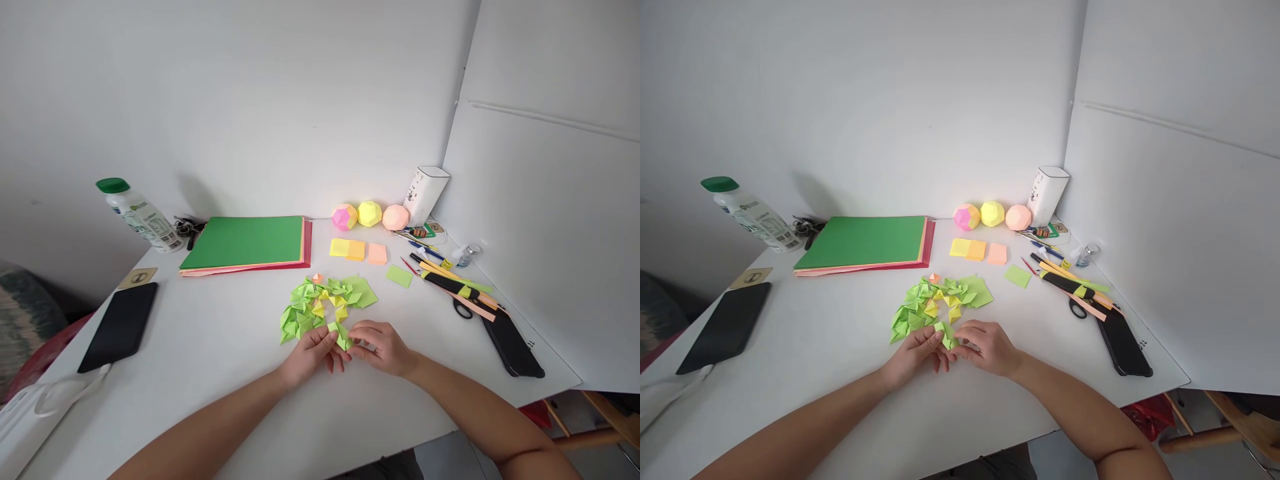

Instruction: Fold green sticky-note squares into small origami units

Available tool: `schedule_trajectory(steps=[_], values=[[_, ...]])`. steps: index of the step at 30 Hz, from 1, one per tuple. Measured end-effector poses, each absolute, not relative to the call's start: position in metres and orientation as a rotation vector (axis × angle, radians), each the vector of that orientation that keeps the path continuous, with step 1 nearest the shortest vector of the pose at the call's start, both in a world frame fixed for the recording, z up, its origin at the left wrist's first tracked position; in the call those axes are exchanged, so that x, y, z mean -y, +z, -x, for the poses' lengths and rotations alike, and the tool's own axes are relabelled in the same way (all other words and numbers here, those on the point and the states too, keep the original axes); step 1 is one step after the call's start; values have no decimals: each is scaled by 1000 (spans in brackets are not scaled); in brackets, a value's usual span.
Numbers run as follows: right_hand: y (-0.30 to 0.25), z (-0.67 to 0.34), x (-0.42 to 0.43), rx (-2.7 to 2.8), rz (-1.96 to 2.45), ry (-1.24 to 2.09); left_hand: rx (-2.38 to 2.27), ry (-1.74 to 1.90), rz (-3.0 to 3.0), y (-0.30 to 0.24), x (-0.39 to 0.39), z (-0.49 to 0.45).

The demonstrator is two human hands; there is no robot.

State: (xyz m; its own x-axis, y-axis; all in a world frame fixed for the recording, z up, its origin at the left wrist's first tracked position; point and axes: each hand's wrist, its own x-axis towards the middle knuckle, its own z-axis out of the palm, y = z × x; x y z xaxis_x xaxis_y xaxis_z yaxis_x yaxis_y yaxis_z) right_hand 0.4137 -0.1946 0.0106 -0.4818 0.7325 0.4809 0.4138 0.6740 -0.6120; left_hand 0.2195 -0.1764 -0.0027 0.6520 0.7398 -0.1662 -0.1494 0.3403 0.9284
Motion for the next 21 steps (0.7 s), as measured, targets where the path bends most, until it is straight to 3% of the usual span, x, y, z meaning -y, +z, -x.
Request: schedule_trajectory(steps=[14, 21], values=[[9, -413, 198, 2062, 936, 649, -658, 647, -1054, -4, 177, -219], [10, -408, 201, 1862, 987, 984, -703, 638, -1134, 3, 180, -222]])
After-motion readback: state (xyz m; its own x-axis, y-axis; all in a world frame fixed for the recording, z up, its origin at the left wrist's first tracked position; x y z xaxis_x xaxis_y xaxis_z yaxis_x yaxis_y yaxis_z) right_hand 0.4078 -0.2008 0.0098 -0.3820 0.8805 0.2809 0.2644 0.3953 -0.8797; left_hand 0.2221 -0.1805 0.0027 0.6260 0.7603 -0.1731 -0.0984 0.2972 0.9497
